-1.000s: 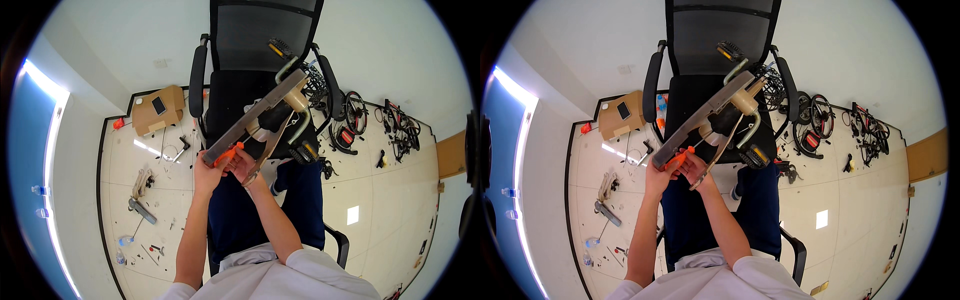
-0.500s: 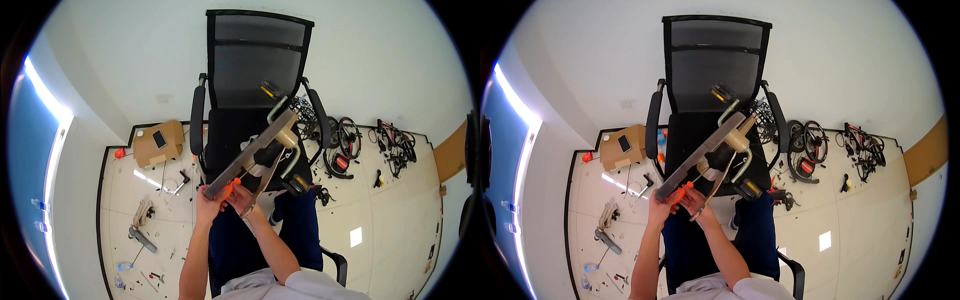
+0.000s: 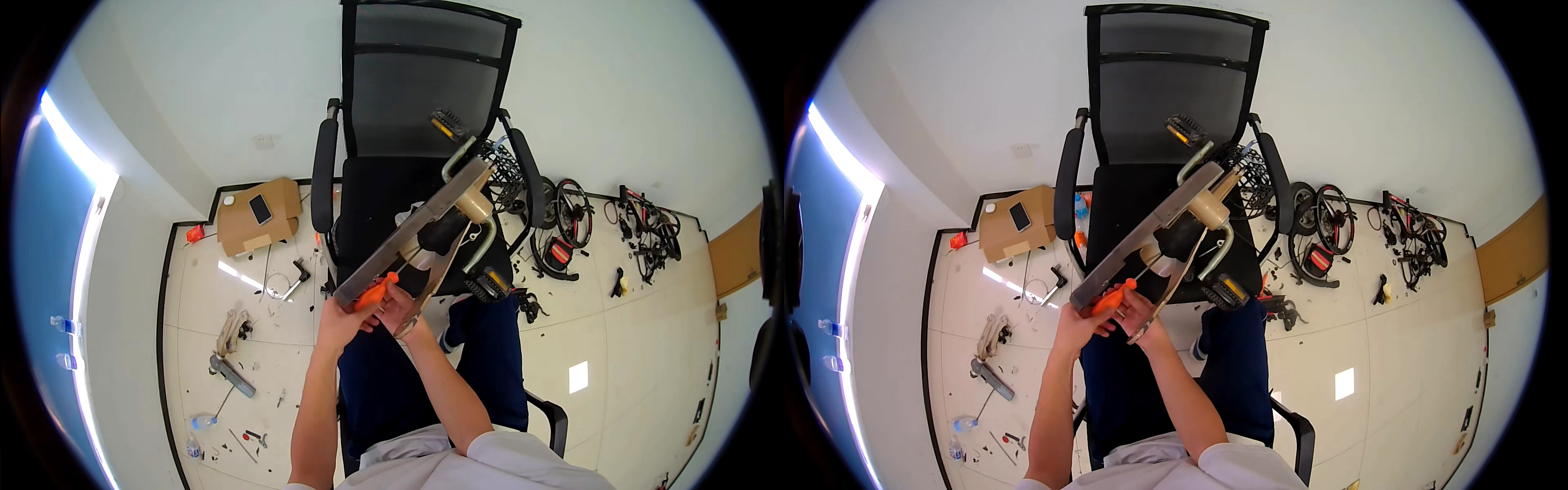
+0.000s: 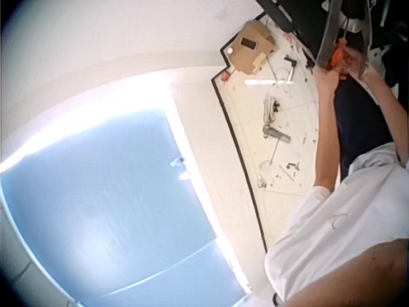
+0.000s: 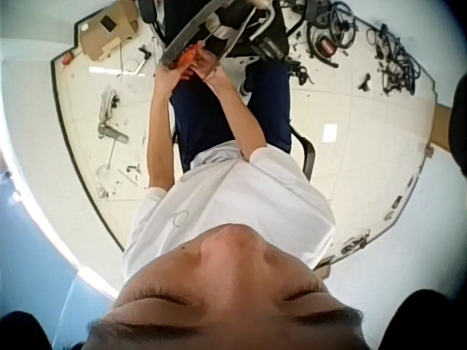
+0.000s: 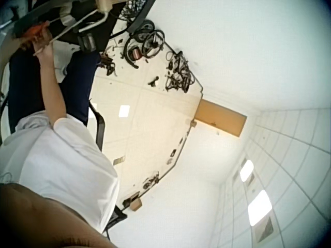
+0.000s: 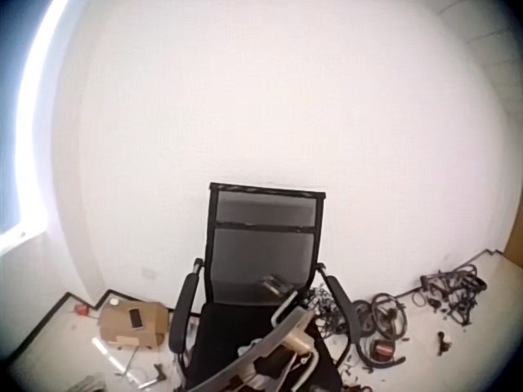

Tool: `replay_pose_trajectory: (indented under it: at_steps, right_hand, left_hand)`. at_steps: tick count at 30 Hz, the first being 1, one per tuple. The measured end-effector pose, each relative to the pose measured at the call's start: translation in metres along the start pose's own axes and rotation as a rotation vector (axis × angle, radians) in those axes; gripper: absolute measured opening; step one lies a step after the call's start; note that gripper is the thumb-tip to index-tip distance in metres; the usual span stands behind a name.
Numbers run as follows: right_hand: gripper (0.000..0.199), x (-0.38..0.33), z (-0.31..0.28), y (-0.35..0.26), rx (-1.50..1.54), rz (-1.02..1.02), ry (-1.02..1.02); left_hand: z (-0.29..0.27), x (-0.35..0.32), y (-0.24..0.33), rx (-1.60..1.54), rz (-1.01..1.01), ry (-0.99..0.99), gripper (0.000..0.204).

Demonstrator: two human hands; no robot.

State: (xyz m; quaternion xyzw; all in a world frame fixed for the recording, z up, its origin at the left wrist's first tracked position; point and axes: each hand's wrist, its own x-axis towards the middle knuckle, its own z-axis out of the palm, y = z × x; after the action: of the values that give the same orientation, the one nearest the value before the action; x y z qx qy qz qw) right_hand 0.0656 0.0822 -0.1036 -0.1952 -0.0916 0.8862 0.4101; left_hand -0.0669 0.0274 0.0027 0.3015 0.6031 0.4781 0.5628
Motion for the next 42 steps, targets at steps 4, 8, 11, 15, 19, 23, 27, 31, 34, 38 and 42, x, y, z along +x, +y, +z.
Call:
replay_pose_trajectory:
  at_steps: [4,8,11,15,19,23,27,31,34,38,42]
  right_hand:
    - [0.033,0.007,-0.001,-0.001,-0.074,0.001,0.069]
    - [0.032,0.004,0.0,0.0,-0.073,0.005,0.098]
    - [0.033,-0.004,0.001,-0.001,-0.07,-0.001,0.091]
    - [0.035,-0.001,0.001,-0.002,0.015,0.017,0.017]
    - [0.037,0.001,0.003,-0.005,0.077,0.106,-0.049]
    - [0.037,-0.003,0.007,-0.002,0.078,0.077,-0.083]
    - [0.036,-0.001,-0.012,0.0,0.111,0.08,-0.175]
    - [0.035,0.0,-0.009,0.005,0.06,0.037,-0.071]
    - [0.035,0.009,-0.012,0.002,0.105,0.096,-0.152]
    - [0.032,0.003,0.002,-0.005,0.099,0.106,-0.046]
    - [0.031,0.002,-0.001,-0.001,0.048,0.036,-0.014]
  left_hand:
    - [-0.002,0.003,-0.002,-0.282,-0.257,-0.001,0.036]
    - [-0.004,0.008,-0.011,-0.049,-0.059,0.065,0.031]
    - [-0.005,0.01,-0.016,0.078,0.041,0.098,0.029]
    - [-0.001,0.007,-0.016,0.128,0.039,0.121,0.027]
    - [0.0,0.005,-0.011,-0.202,-0.204,0.065,0.029]
    - [0.0,0.007,-0.015,-0.066,-0.067,0.081,0.029]
    - [0.006,0.008,-0.024,0.064,0.156,0.154,0.025]
    - [0.008,0.005,-0.018,0.107,0.171,0.194,0.021]
    - [0.005,0.007,-0.021,0.092,0.144,0.164,0.02]
    - [0.006,0.0,-0.004,-0.09,-0.141,0.083,0.028]
    - [0.004,0.002,-0.002,-0.111,-0.19,0.028,0.025]
